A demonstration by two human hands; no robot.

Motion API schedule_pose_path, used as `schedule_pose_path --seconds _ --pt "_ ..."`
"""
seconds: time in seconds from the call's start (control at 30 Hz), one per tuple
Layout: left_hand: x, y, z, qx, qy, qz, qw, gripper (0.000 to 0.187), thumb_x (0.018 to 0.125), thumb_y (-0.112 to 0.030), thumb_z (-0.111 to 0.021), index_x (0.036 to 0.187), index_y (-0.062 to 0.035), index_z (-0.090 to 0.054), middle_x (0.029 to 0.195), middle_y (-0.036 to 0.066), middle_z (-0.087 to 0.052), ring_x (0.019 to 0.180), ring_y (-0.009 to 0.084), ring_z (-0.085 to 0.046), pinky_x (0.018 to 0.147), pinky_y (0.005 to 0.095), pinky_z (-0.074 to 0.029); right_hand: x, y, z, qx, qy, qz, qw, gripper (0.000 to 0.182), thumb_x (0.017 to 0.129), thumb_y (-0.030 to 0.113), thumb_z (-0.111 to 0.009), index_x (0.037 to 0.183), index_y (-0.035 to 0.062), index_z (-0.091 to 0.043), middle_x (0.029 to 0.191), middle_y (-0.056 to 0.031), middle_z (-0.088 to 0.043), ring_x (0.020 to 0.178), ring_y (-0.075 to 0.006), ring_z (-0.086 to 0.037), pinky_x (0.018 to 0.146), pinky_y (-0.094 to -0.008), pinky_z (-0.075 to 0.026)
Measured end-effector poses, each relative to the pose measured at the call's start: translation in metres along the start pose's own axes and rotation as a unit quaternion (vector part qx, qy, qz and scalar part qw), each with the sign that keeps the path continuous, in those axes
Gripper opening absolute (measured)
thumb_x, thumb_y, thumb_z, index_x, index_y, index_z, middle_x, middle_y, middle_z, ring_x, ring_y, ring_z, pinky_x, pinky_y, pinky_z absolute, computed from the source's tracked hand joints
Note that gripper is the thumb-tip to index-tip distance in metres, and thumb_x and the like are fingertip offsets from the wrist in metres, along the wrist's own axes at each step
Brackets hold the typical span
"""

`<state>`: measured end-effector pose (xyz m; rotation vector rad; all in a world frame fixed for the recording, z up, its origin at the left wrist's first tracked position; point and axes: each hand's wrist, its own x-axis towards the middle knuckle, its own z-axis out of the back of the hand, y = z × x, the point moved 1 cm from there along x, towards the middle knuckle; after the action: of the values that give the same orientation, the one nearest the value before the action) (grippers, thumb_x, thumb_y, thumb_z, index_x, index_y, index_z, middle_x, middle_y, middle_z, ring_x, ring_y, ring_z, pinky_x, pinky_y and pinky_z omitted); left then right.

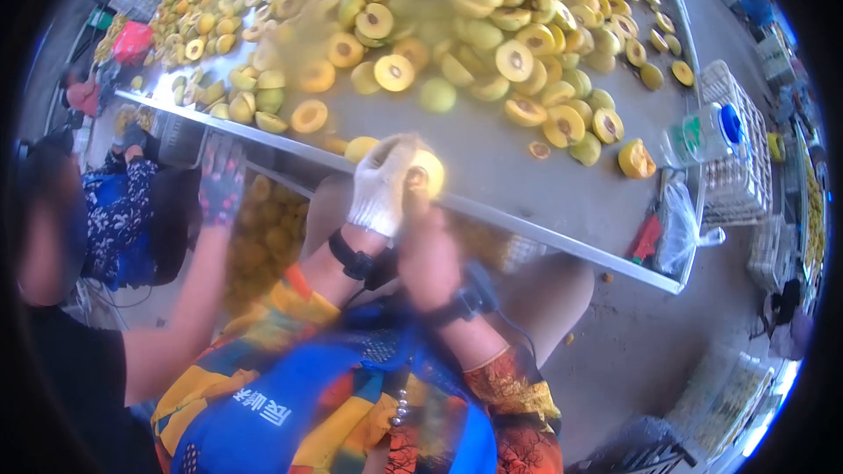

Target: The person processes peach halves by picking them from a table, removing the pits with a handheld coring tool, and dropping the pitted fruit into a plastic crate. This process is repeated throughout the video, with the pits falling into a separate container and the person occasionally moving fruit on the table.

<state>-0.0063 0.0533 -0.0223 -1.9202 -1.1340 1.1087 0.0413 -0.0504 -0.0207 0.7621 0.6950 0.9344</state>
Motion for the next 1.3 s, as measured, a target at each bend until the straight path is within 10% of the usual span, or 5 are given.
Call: schedule_pose_path --seconds 0.93,1.1,1.3 --pt "0.022 -0.031 0.000 0.225 0.196 0.120 0.947 0.035 0.077 -0.036 -0.070 0.083 -0.0020 -0.064 0.072 0.004 -0.061 0.064 0.0099 -0.056 0.058 0.0242 -0.046 0.006 -0.024 -0.012 0.074 0.021 0.097 0.992 0.011 0.084 0.007 -0.051 0.093 0.0024 -0.050 0.067 -0.0054 -0.054 0.056 -0.0145 -0.053 0.055 -0.0283 -0.046" --pt "0.002 -0.038 -0.003 0.075 0.150 0.022 0.986 0.042 0.076 -0.043 -0.070 0.090 -0.0037 -0.061 0.076 0.003 -0.060 0.065 0.0103 -0.056 0.057 0.0249 -0.046 0.019 -0.028 -0.004 0.215 0.115 0.002 0.970 0.010 0.084 0.004 -0.048 0.094 0.0053 -0.046 0.062 -0.0025 -0.048 0.038 -0.0088 -0.042 0.034 -0.0238 -0.036" --pt "0.005 -0.025 0.000 0.109 0.069 0.114 0.985 0.031 0.084 -0.035 -0.061 0.088 -0.0039 -0.062 0.077 0.003 -0.061 0.066 0.0092 -0.055 0.059 0.0225 -0.044 0.006 -0.008 -0.006 0.339 0.166 -0.117 0.919 0.015 0.083 0.001 -0.045 0.096 0.0064 -0.042 0.059 -0.0034 -0.045 0.035 -0.0091 -0.038 0.032 -0.0244 -0.034"
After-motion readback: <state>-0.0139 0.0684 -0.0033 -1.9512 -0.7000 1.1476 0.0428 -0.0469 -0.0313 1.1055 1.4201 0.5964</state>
